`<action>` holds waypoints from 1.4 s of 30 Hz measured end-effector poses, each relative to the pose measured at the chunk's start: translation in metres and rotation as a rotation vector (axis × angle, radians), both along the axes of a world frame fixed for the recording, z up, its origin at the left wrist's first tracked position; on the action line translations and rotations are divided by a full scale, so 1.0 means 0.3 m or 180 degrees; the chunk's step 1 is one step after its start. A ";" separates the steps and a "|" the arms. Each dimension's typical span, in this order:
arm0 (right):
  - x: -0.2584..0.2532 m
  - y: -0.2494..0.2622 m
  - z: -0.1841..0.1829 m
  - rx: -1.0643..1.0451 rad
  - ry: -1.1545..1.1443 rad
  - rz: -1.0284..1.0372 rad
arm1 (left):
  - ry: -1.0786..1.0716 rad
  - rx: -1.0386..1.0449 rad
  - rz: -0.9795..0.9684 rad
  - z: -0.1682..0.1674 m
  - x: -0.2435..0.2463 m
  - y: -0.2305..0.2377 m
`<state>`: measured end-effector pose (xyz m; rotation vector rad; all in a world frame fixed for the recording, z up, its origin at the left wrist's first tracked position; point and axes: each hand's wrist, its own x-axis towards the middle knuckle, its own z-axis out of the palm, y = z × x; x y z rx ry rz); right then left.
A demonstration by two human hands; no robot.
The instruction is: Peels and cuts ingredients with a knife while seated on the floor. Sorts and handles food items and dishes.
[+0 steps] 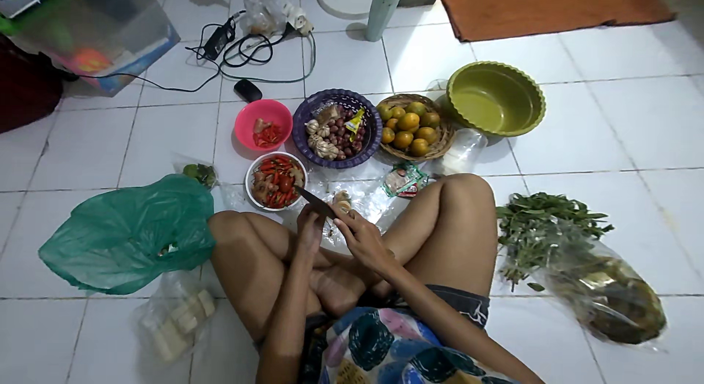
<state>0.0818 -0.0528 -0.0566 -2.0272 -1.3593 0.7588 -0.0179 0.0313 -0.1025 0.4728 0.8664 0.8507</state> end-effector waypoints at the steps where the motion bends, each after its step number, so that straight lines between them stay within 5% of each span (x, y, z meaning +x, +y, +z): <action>1: 0.009 0.003 0.003 -0.0010 0.0011 -0.0039 | 0.0011 0.0036 -0.0041 -0.001 0.002 -0.002; 14: 0.175 0.044 0.031 -0.0360 0.0299 -0.0195 | -0.0090 0.0141 -0.0498 0.004 -0.038 -0.009; 23: 0.069 -0.013 0.043 -0.0334 0.0754 0.0449 | -0.0063 0.0154 -0.0385 0.005 -0.030 -0.013; 33: 0.066 -0.010 0.021 -0.0309 0.0267 0.0435 | -0.0103 0.0148 -0.0423 0.010 -0.034 -0.013; 42: 0.081 -0.011 0.032 -0.0538 0.0600 0.0580 | 0.0099 0.0388 -0.0587 -0.006 -0.038 -0.014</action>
